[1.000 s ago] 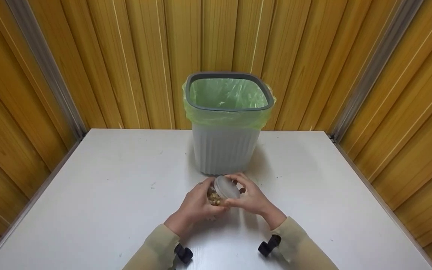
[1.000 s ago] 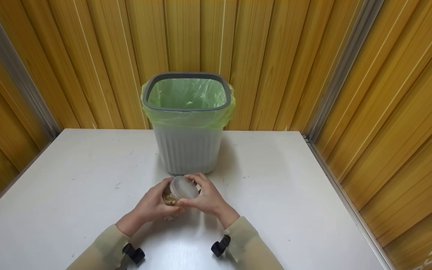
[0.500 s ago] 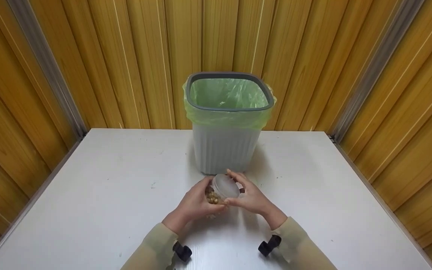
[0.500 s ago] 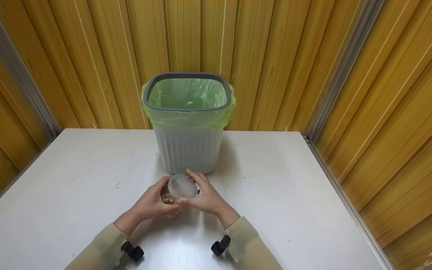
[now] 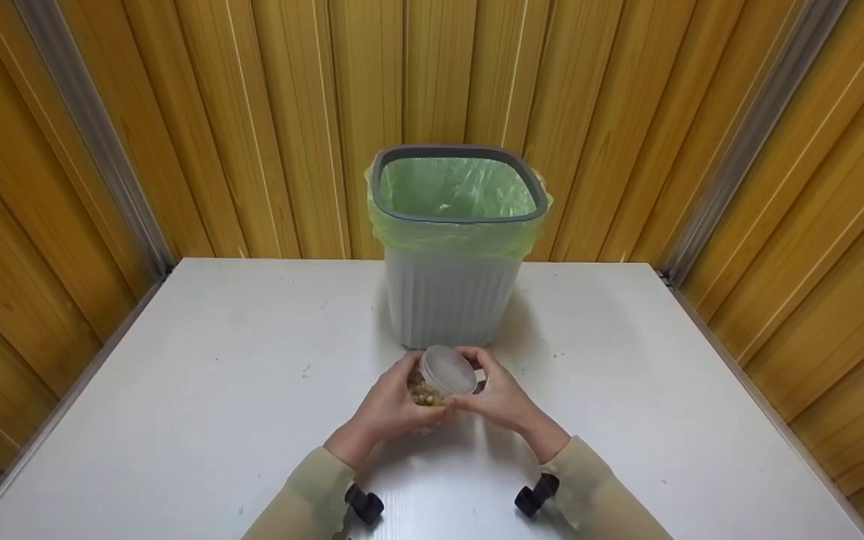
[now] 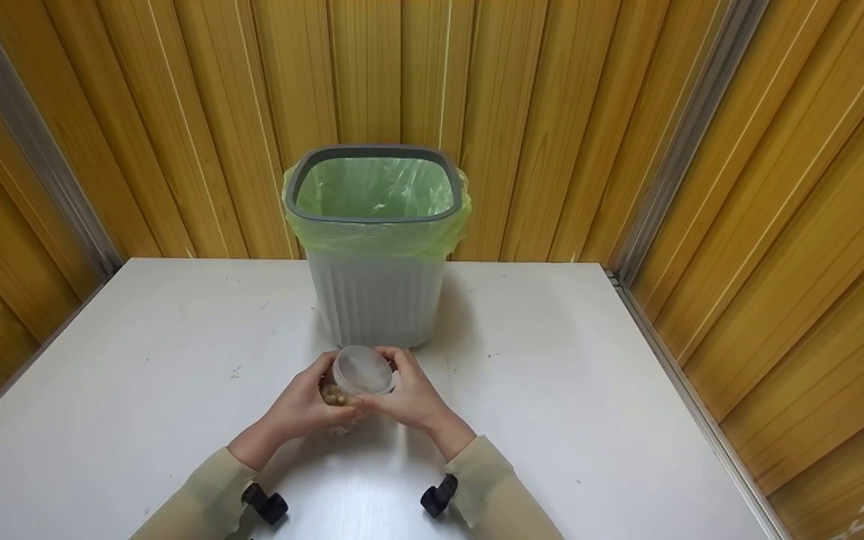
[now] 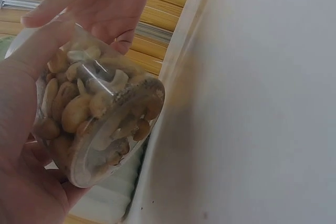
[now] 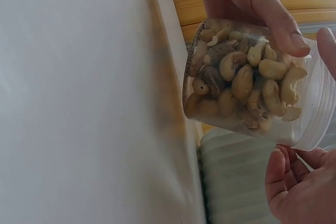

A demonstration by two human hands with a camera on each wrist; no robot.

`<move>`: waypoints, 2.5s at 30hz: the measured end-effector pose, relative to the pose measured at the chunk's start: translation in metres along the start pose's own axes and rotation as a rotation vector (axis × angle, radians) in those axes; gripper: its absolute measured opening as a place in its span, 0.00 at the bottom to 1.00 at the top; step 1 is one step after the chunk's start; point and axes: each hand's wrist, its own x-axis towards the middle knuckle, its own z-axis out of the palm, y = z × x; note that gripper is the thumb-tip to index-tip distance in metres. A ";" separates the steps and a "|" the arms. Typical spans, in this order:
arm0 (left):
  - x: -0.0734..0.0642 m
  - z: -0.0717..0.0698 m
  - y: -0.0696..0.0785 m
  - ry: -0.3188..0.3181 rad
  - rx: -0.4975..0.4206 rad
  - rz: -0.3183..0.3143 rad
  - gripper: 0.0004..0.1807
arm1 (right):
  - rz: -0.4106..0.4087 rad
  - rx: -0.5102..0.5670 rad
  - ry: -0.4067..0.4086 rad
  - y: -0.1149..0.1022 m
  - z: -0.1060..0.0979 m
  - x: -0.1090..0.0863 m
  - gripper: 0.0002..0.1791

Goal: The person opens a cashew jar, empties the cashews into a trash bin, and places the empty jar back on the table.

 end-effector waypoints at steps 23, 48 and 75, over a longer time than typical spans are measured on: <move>0.001 -0.001 -0.003 -0.024 -0.064 -0.008 0.45 | 0.003 0.025 -0.003 0.000 -0.001 0.002 0.47; 0.000 -0.002 -0.002 -0.048 -0.056 -0.018 0.46 | -0.002 0.101 -0.084 0.001 -0.006 0.000 0.50; 0.000 0.001 -0.003 -0.039 -0.035 -0.012 0.44 | -0.004 -0.043 -0.034 -0.001 0.002 -0.001 0.51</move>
